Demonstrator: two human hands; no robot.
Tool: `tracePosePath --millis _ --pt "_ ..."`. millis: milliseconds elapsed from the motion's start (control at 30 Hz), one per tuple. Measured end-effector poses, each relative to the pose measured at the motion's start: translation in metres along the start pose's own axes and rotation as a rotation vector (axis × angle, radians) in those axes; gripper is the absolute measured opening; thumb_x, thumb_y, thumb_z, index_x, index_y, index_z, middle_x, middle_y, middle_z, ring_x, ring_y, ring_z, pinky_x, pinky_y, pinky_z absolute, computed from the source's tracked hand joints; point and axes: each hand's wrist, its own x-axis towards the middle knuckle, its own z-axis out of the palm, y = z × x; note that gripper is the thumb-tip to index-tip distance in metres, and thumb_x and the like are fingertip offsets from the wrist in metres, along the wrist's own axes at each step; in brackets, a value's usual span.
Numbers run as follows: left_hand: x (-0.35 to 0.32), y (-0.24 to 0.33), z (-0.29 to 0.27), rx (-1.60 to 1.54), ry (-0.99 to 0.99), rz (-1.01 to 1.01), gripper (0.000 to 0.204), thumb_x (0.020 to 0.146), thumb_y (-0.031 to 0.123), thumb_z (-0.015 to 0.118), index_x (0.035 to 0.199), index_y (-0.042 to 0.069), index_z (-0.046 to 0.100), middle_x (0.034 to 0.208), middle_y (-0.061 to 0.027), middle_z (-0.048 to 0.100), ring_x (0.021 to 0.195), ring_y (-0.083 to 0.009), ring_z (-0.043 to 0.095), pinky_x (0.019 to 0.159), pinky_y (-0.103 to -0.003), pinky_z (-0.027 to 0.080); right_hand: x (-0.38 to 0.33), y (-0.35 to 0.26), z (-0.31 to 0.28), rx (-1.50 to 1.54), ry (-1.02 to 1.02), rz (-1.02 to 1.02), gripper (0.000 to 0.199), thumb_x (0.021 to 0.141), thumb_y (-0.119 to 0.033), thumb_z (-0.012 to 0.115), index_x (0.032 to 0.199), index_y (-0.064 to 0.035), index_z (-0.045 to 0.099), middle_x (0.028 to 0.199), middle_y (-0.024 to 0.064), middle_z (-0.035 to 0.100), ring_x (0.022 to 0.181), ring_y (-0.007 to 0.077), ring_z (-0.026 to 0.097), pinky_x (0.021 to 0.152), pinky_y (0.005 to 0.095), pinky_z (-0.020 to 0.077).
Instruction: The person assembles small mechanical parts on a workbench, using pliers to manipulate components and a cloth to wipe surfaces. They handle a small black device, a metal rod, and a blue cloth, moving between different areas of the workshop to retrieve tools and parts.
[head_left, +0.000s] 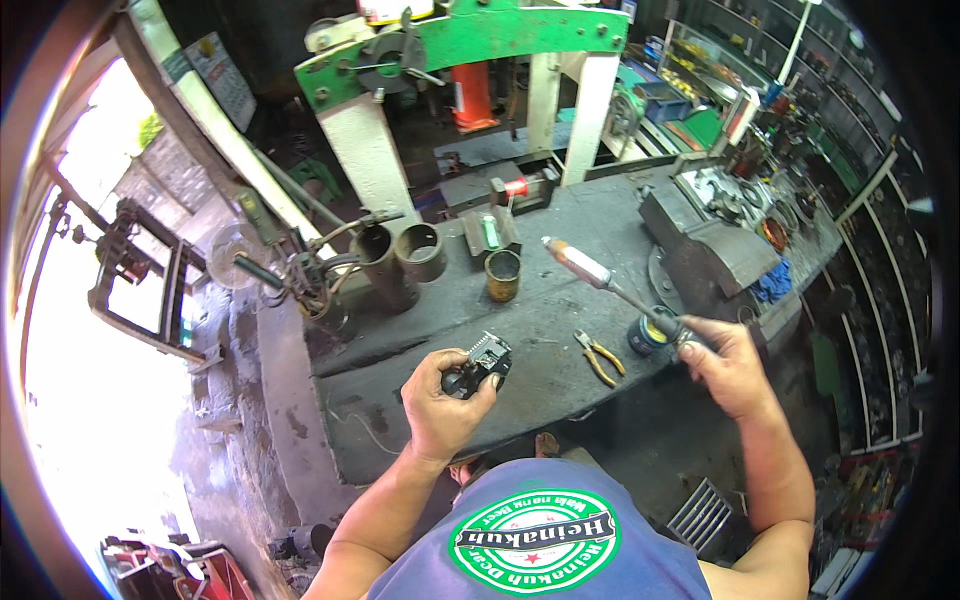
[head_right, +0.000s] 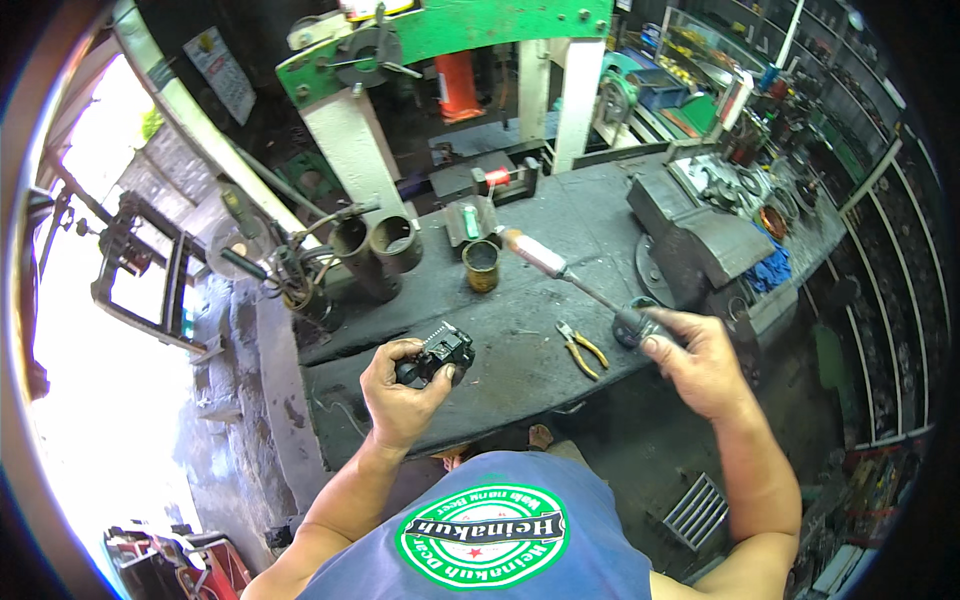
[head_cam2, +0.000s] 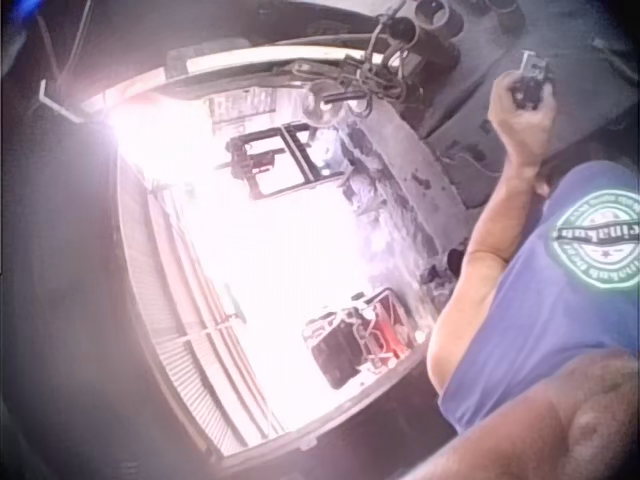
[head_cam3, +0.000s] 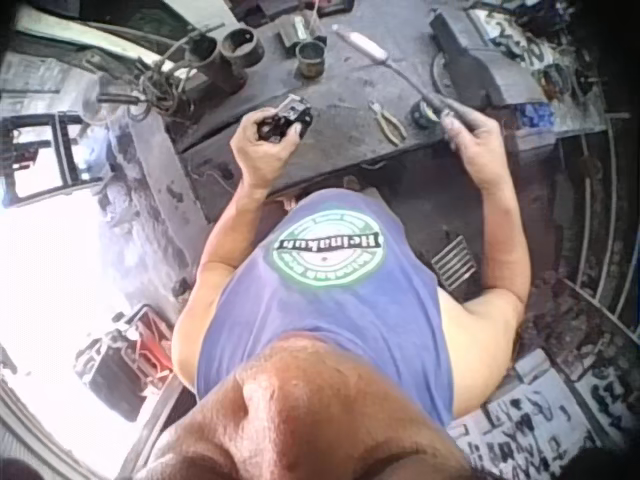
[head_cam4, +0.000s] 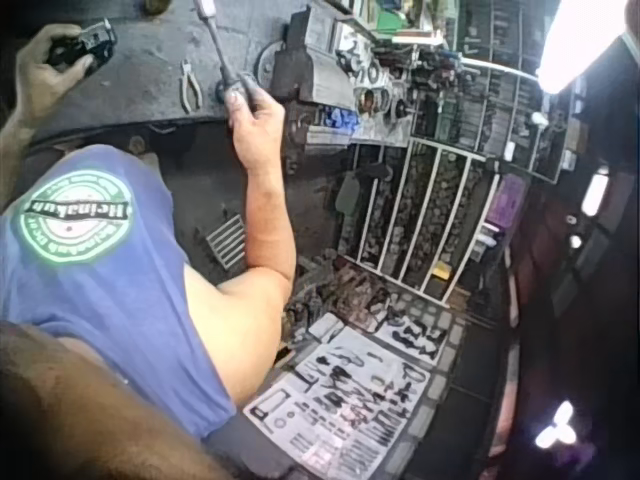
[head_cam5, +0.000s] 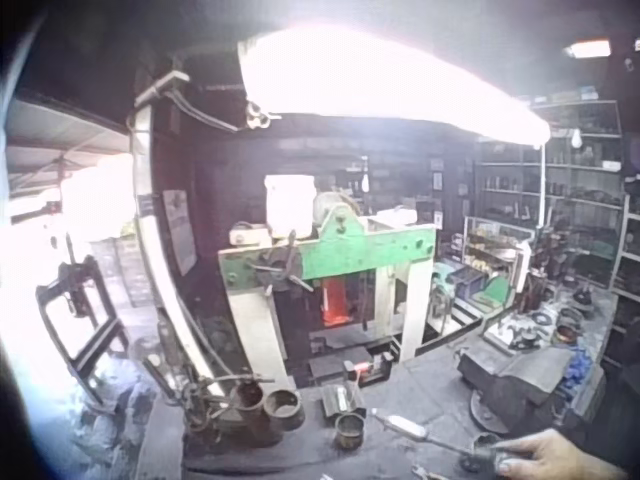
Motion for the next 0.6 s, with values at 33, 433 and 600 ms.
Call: tracePosePath --millis 33,433,600 --pt "-0.001 0.002 -0.007 0.027 0.028 -0.041 0.041 0.075 0.009 0.096 0.107 0.001 0.071 0.098 -0.0119 0.079 0.081 -0.0163 0.074 0.077 -0.032 0.061 0.002 0.012 0.015 0.197 -0.054 0.043 0.038 0.101 -0.02 0.082 0.131 0.0028 0.075 0.088 0.0012 0.072 0.065 0.0081 0.06 0.058 0.0242 0.0471" --pt "-0.014 0.012 -0.083 0.228 0.115 -0.19 0.041 0.075 0.008 0.096 0.106 -0.001 0.071 0.098 -0.0108 0.079 0.087 -0.0139 0.073 0.083 -0.032 0.06 0.032 0.032 0.167 0.77 -0.407 0.263 0.028 0.109 -0.032 0.073 0.114 -0.0047 0.066 0.095 0.0067 0.067 0.063 0.0092 0.055 0.047 0.0214 0.0362" --pt "-0.023 0.014 -0.099 0.226 0.175 -0.074 0.044 0.073 0.006 0.097 0.107 0.001 0.07 0.1 -0.0122 0.078 0.089 -0.0171 0.075 0.083 -0.032 0.061 0.047 0.017 0.206 0.925 -0.453 0.282 0.026 0.11 -0.031 0.072 0.118 -0.0063 0.066 0.097 0.0064 0.066 0.067 0.0107 0.055 0.05 0.0233 0.0383"
